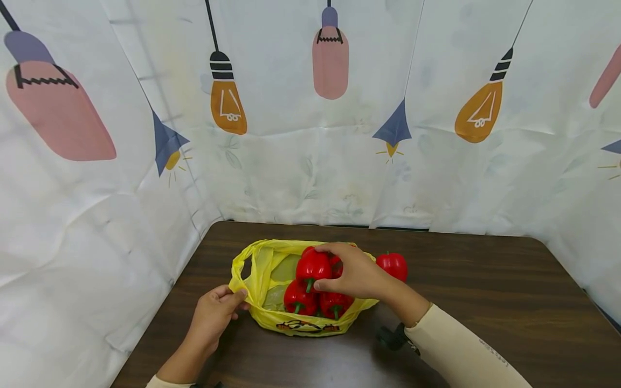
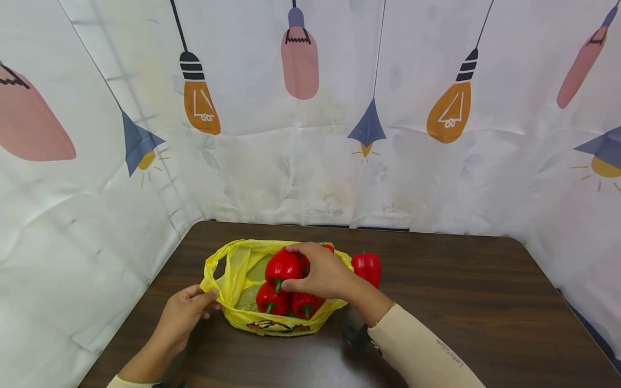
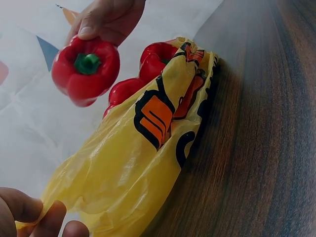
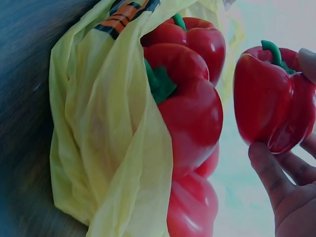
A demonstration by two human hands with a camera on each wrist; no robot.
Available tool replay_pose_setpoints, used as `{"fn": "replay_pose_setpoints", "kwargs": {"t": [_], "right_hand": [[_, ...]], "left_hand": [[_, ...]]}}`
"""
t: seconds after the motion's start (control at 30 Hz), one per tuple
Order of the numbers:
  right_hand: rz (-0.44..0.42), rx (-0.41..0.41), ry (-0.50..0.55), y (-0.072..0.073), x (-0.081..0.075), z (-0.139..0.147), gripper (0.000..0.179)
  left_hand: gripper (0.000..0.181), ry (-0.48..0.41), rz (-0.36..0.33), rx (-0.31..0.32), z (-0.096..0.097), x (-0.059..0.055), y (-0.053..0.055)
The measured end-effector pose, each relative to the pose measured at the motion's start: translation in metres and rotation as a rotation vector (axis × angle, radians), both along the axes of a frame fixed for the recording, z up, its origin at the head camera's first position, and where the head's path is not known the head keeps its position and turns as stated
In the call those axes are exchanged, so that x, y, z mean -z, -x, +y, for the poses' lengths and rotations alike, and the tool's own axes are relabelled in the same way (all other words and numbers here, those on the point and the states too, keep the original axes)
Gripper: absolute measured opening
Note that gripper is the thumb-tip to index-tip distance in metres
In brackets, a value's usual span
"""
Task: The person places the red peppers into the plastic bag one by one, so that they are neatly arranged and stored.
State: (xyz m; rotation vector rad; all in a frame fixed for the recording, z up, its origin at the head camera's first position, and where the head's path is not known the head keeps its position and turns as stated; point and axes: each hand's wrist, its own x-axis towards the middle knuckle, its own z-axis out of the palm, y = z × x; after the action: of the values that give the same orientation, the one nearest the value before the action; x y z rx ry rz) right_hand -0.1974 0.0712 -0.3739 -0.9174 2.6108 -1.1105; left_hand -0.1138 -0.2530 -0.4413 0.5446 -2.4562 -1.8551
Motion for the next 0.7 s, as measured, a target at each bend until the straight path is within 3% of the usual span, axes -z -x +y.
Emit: {"fn": "replay_pose_setpoints", "kwargs": {"t": [0.7], "right_hand": [[-0.021, -0.009, -0.025, 0.004, 0.003, -0.040, 0.075]], "left_hand": [[0.032, -0.008, -0.009, 0.002, 0.000, 0.000, 0.001]]}}
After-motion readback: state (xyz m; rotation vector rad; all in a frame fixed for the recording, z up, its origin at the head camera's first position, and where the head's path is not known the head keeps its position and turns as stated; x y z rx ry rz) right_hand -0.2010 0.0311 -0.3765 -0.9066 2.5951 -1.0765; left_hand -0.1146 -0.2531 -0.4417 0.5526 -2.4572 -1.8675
